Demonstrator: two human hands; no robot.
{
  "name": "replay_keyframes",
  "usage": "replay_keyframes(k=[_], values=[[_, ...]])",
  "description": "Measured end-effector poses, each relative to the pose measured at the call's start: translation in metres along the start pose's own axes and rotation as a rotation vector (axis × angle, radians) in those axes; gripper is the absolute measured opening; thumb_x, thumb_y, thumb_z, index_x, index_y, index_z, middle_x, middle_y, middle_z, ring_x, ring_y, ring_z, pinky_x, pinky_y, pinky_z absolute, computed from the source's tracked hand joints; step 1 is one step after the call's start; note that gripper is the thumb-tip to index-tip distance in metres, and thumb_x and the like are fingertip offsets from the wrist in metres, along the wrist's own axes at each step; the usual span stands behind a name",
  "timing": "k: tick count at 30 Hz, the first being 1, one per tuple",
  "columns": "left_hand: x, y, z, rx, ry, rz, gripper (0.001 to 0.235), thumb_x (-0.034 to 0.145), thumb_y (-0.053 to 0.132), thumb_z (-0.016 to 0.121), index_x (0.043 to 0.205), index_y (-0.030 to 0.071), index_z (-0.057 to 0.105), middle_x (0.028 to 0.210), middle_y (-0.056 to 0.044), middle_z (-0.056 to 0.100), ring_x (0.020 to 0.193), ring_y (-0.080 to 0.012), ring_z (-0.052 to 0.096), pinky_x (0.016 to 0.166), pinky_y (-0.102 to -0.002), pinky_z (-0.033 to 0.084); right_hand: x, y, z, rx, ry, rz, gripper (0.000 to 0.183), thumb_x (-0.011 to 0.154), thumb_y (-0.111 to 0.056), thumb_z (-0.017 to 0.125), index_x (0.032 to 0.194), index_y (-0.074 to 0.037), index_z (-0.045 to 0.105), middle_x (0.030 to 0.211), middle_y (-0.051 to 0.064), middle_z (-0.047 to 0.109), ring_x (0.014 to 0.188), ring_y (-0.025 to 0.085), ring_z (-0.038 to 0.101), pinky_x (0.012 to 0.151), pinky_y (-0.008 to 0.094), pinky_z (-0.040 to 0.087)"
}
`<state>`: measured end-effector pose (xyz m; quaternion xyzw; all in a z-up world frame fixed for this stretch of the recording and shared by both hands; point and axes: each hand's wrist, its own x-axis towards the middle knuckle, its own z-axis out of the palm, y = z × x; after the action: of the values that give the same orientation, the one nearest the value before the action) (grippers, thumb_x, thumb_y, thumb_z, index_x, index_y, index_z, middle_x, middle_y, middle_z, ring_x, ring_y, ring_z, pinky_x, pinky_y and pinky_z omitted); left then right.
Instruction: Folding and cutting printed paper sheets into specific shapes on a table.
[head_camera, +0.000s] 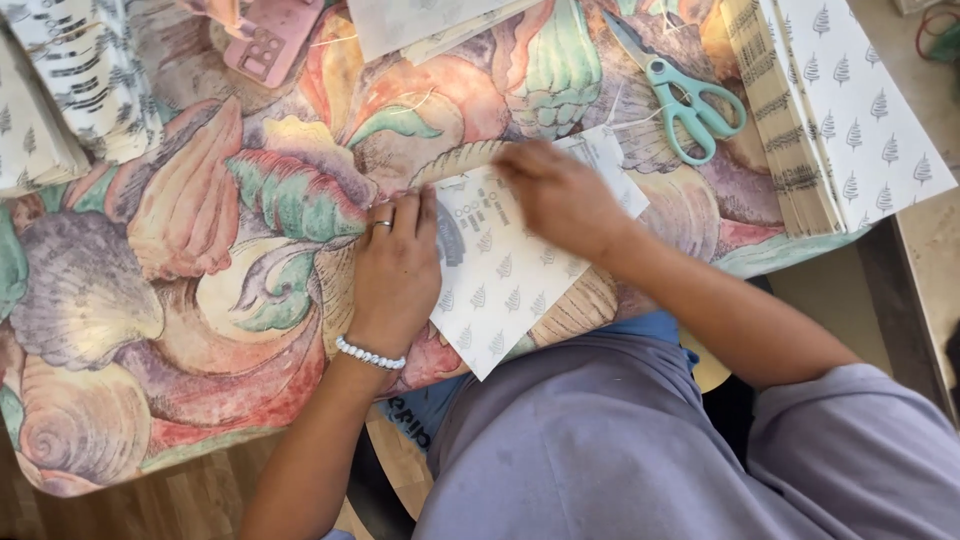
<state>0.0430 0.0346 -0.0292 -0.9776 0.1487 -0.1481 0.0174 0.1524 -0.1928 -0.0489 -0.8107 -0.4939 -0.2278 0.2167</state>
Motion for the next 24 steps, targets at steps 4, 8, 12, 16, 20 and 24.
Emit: replay_keyframes(k=[4, 8, 12, 16, 20, 24], values=[[0.019, 0.003, -0.001, 0.009, 0.037, -0.023, 0.043, 0.093, 0.011, 0.051, 0.133, 0.001, 0.062, 0.109, -0.014, 0.060, 0.102, -0.0300, 0.061, 0.088, -0.041, 0.055, -0.041, 0.048, -0.032, -0.209, -0.068, 0.075, 0.022, 0.102, -0.005, 0.054, 0.102, -0.002, 0.076, 0.104, 0.010, 0.067, 0.106, 0.026, 0.070, 0.092, 0.031, 0.054], [0.067, 0.016, -0.005, -0.170, -0.007, -0.034, 0.039, 0.099, 0.033, 0.067, 0.116, -0.002, 0.068, 0.099, -0.016, 0.062, 0.092, -0.0340, 0.067, 0.079, -0.048, 0.058, -0.044, 0.047, -0.043, -0.253, -0.049, 0.028, 0.020, 0.101, -0.007, 0.055, 0.102, 0.000, 0.075, 0.102, 0.009, 0.062, 0.101, 0.028, 0.069, 0.093, 0.034, 0.057], [0.108, 0.027, -0.001, -0.359, -0.232, -0.052, 0.054, 0.082, 0.043, 0.086, 0.110, 0.004, 0.063, 0.102, -0.014, 0.059, 0.091, -0.0357, 0.070, 0.076, -0.050, 0.057, -0.039, 0.044, -0.048, -0.203, -0.046, 0.071, 0.019, 0.098, -0.006, 0.057, 0.100, -0.001, 0.075, 0.101, 0.009, 0.062, 0.102, 0.030, 0.068, 0.092, 0.035, 0.057], [0.117, 0.026, 0.003, -0.372, -0.337, -0.087, 0.049, 0.086, 0.045, 0.083, 0.108, 0.009, 0.059, 0.092, -0.010, 0.062, 0.082, -0.0313, 0.073, 0.068, -0.045, 0.057, -0.056, 0.057, -0.046, -0.164, -0.039, 0.115, 0.018, 0.092, -0.004, 0.060, 0.098, -0.004, 0.077, 0.103, 0.008, 0.062, 0.109, 0.029, 0.066, 0.094, 0.036, 0.055], [0.111, 0.025, 0.019, -0.506, -0.412, -0.176, 0.032, 0.089, 0.037, 0.080, 0.102, 0.010, 0.067, 0.094, -0.009, 0.071, 0.085, -0.0317, 0.071, 0.068, -0.048, 0.052, -0.054, 0.051, -0.073, -0.147, 0.052, 0.278, 0.029, 0.088, 0.006, 0.063, 0.109, -0.003, 0.080, 0.125, 0.019, 0.059, 0.113, 0.042, 0.061, 0.092, 0.050, 0.056], [0.092, 0.022, -0.007, -0.639, -0.044, -0.047, 0.024, 0.104, 0.032, 0.059, 0.102, 0.010, 0.051, 0.095, -0.007, 0.059, 0.081, -0.0308, 0.060, 0.052, -0.047, 0.043, -0.040, 0.013, -0.107, 0.228, 0.334, 0.555, 0.034, 0.108, -0.003, 0.068, 0.140, 0.002, 0.060, 0.139, 0.020, 0.054, 0.130, 0.036, 0.058, 0.102, 0.046, 0.055]])
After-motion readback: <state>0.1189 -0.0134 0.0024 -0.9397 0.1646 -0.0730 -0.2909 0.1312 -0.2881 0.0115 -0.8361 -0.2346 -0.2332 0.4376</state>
